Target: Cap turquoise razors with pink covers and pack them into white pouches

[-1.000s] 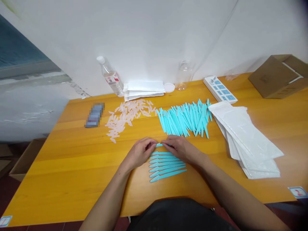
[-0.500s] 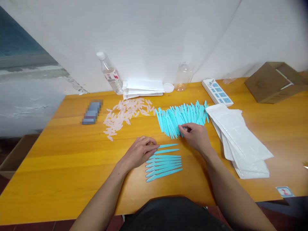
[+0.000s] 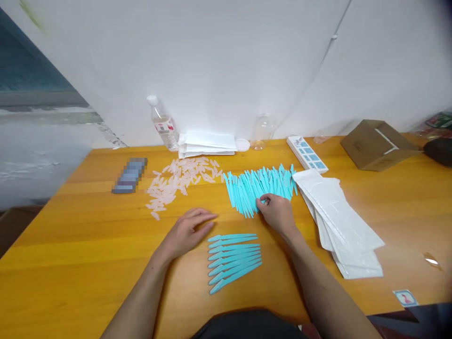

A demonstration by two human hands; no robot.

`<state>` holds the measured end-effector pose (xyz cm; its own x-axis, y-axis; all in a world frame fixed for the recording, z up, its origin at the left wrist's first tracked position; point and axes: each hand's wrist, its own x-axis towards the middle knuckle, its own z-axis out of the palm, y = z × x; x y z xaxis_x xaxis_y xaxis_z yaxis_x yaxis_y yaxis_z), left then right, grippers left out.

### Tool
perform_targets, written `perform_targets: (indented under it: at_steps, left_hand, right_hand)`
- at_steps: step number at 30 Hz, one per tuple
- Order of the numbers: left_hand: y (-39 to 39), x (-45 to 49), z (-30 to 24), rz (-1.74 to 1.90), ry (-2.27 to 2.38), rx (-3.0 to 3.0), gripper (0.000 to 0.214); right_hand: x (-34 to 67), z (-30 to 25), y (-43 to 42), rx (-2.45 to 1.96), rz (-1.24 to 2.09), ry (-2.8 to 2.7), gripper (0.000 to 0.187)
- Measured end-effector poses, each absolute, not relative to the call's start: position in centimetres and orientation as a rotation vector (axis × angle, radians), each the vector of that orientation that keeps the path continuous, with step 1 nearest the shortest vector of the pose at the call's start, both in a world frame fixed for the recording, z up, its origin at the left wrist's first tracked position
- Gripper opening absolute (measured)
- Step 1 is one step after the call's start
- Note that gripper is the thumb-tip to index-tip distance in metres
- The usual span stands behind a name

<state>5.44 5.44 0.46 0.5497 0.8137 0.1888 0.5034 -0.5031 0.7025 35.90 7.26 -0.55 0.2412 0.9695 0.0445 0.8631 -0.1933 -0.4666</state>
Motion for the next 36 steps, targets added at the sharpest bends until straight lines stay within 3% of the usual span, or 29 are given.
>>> perform_targets:
  at_steps: [7,11,14,24,29,36]
  left_hand:
    - [7.5,-1.1,1.0,0.968,1.526,2.053,0.030]
    - [7.1,-5.3,1.1,0.958,1.889,1.775,0.035]
    - [6.4,-7.4,0.9,0.818,1.969,1.661,0.035]
    - [6.1,-8.5,-0.2,0.403,1.972,1.857,0.031]
    - [6.3,-5.7,0.8,0.538,1.747,1.989,0.034]
    - [5.6,4.2,1.2,0.706,1.270,1.539,0.042]
  right_hand:
    - [36.0,0.0,7.2,-1.998,0.283,-1.539,0.017]
    - [36.2,-0.3,7.2,-1.853,0.642,-1.375,0.015]
    - [35.9,-0.5,7.1,-1.801,0.736,-1.371,0.012]
    - [33.6,-0.4,5.7,-1.527,0.812,-1.620,0.031]
    - [33.8,-0.2,5.5,-1.466,0.899,-1.698,0.026]
    - [33.3,0.1,4.8,-1.324,1.255,-1.795,0.035]
